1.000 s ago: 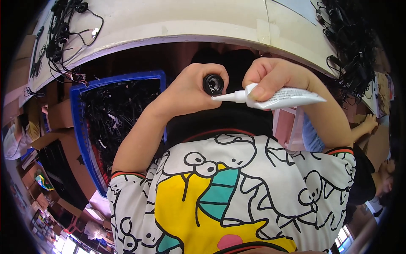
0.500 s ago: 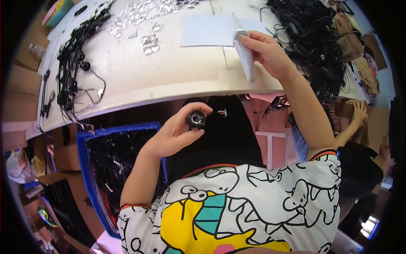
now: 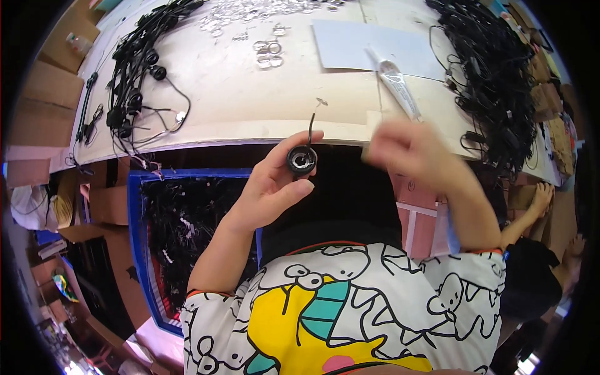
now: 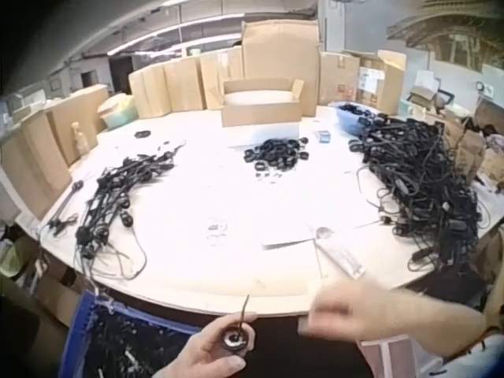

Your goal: The person assembles small electronic components and plastic housings by hand, joining them with adhesive from a glue tube.

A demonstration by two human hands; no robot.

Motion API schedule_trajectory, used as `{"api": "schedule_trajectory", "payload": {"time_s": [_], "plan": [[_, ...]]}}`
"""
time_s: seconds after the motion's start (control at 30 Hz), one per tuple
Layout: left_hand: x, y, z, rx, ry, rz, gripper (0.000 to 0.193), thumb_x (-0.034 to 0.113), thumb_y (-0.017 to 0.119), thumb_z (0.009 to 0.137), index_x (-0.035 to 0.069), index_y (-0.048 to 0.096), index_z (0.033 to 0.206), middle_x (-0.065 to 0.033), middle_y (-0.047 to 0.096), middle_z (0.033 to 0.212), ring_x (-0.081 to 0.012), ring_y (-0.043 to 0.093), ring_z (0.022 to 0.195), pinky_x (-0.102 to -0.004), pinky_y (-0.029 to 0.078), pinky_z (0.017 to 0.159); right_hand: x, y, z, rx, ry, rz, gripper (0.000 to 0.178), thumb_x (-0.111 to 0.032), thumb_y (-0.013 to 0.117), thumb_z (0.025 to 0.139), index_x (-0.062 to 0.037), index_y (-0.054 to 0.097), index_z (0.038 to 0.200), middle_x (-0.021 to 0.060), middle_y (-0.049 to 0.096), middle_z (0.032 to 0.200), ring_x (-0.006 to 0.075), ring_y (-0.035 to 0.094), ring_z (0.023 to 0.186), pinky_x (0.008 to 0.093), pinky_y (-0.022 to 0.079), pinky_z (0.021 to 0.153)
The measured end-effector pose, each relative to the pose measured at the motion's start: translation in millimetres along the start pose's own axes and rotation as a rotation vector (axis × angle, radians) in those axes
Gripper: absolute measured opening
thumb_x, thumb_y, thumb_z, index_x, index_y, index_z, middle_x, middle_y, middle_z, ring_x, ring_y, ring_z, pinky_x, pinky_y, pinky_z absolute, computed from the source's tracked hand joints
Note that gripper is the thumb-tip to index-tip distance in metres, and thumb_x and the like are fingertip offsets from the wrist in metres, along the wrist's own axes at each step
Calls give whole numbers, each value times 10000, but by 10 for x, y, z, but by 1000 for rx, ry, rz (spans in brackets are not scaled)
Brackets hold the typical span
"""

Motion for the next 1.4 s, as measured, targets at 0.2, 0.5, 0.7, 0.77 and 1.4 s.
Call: {"api": "schedule_trajectory", "payload": {"time_s": [0.2, 0.5, 0.7, 0.77, 1.4], "plan": [[-1, 77, 42, 88, 104, -219, 576, 136, 534, 804, -5, 272, 1298, -91, 460, 878, -131, 420, 783, -243, 348, 720, 390, 1532, 14, -268, 20, 274, 404, -253, 636, 753, -28, 503, 1060, 131, 542, 987, 197, 565, 788, 284, 468, 704], [126, -40, -19, 98, 124, -64, 470, -61, 551, 776, -13, 404, 1220, -109, 521, 1065, -156, 526, 965, -265, 426, 836, 1205, 2278, 338, -447, 312, 500, 252, -268, 580, 805, -35, 567, 900, 71, 594, 728, 155, 571, 604, 276, 470, 587], [110, -74, -55, 179, 100, -35, 448, -75, 628, 712, -17, 476, 1129, -114, 542, 1056, -167, 551, 945, -275, 451, 807, 695, 1992, 237, -31, -290, 429, 217, -189, 579, 800, -25, 559, 940, 90, 582, 727, 182, 557, 583, 288, 460, 562], [173, -109, -54, 233, 143, 154, 431, -47, 680, 673, -6, 519, 1070, -93, 576, 994, -142, 565, 897, -250, 451, 788, 760, 2045, 243, -124, -185, 446, 195, -171, 583, 798, -27, 562, 928, 85, 584, 731, 171, 552, 582, 283, 459, 555], [187, -54, -165, 188, -307, 225, 398, -48, 679, 647, 5, 517, 1007, -49, 514, 914, -64, 498, 757, -187, 443, 666, 916, 2163, 202, -89, 77, 560, 152, -76, 605, 748, -49, 591, 896, 74, 605, 760, 142, 580, 624, 265, 476, 563]]}}
Point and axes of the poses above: each hand's wrist, its own z-axis towards the middle knuckle, its own y-axis out of the palm, x = y × z, the point moved 5 cm from there along z, towards the middle knuckle
